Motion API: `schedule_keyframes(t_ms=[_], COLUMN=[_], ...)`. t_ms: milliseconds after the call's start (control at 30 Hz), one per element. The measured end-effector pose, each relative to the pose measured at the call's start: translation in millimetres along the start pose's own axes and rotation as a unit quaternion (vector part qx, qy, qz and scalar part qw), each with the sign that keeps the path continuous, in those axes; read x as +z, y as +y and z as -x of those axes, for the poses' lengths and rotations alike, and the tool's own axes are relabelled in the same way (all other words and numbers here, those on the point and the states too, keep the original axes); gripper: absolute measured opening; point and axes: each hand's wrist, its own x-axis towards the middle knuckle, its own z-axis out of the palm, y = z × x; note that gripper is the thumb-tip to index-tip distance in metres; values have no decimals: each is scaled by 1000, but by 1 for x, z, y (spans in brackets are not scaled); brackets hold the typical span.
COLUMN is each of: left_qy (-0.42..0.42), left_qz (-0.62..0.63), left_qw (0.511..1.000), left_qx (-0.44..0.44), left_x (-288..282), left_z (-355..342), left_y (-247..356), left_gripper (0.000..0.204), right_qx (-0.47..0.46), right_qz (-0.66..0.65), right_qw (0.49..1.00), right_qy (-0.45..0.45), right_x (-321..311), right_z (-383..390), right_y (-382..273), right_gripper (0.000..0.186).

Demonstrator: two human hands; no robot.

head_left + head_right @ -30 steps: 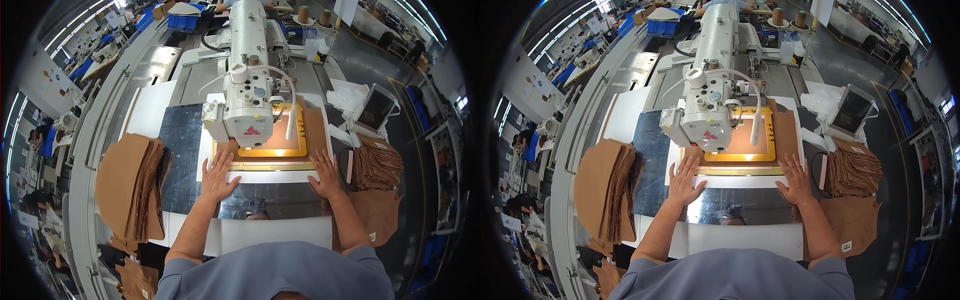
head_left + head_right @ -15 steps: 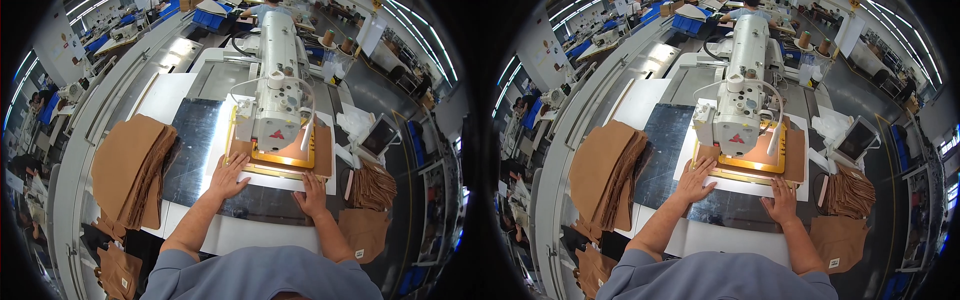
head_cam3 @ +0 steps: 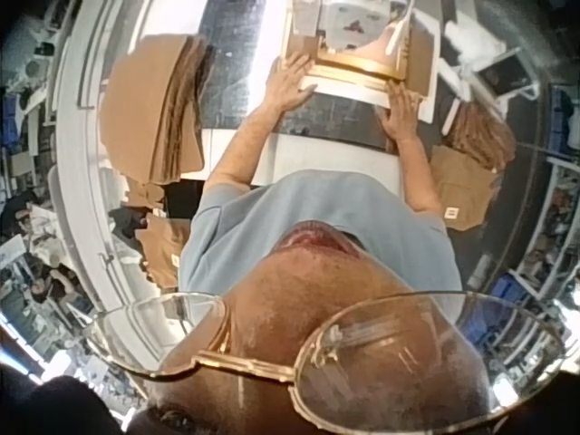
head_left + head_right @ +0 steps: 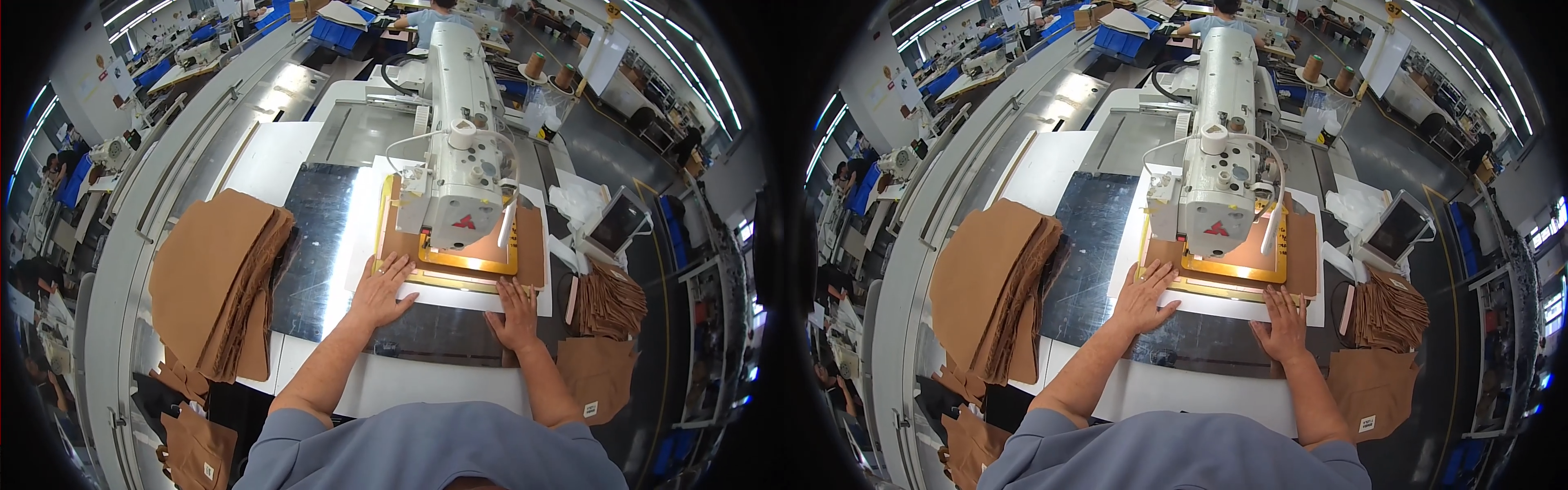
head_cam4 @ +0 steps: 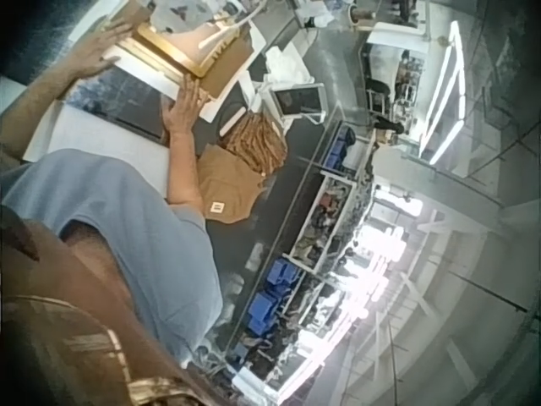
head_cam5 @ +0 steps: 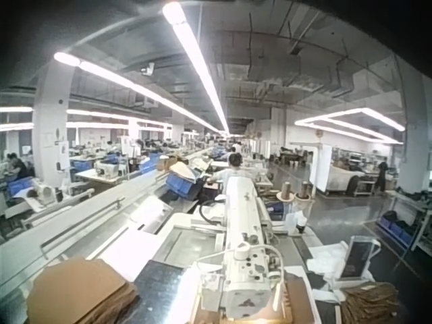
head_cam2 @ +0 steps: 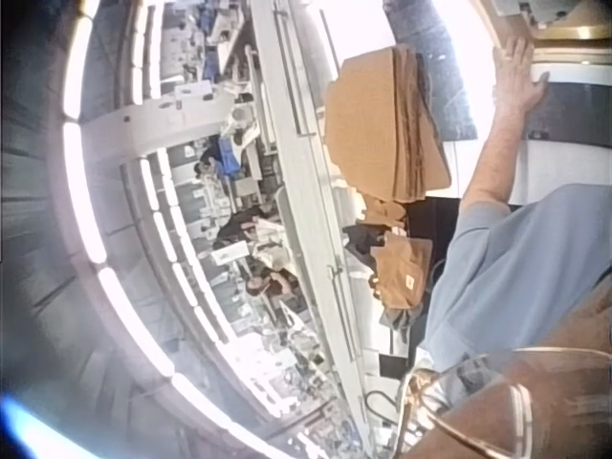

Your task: Sewing leather components and brand labels using an industrial sewing machine to assemble bags.

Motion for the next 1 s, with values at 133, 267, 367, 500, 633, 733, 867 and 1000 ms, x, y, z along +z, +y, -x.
schedule_keyframes(t_ms=[133, 267, 367, 500, 633, 733, 867, 1000], left_qy=[31, 33, 40, 62, 80, 109, 79, 80], left_qz=[-1, -21, -20, -7, 3, -26, -28, -25], left_qw=[999, 998, 998, 997, 996, 994, 996, 996], left_qx=[-10, -47, -49, -38, -35, -13, -25, -26], left_x=[0, -2, 0, 6, 2, 2, 6, 4], left_z=[2, 2, 3, 6, 5, 4, 3, 2], left_y=[-1, 2, 1, -1, 0, 1, -1, 1], left_gripper=[73, 74, 73, 72, 70, 70, 69, 67], right_qx=[1, 13, 22, 37, 67, 113, 174, 172], right_qz=[-20, -26, -36, -26, -12, 10, 5, -12], right_qw=[1000, 999, 999, 998, 996, 993, 984, 984], right_qy=[8, 25, 27, 32, 53, 43, -40, -36], right_x=[8, 11, 10, 10, 8, 2, -3, -5], right_z=[-9, -15, -11, -7, -4, 3, 10, 18], right_y=[-18, -31, -28, -26, -6, 19, 43, 51], right_gripper=[72, 69, 68, 68, 67, 69, 70, 70])
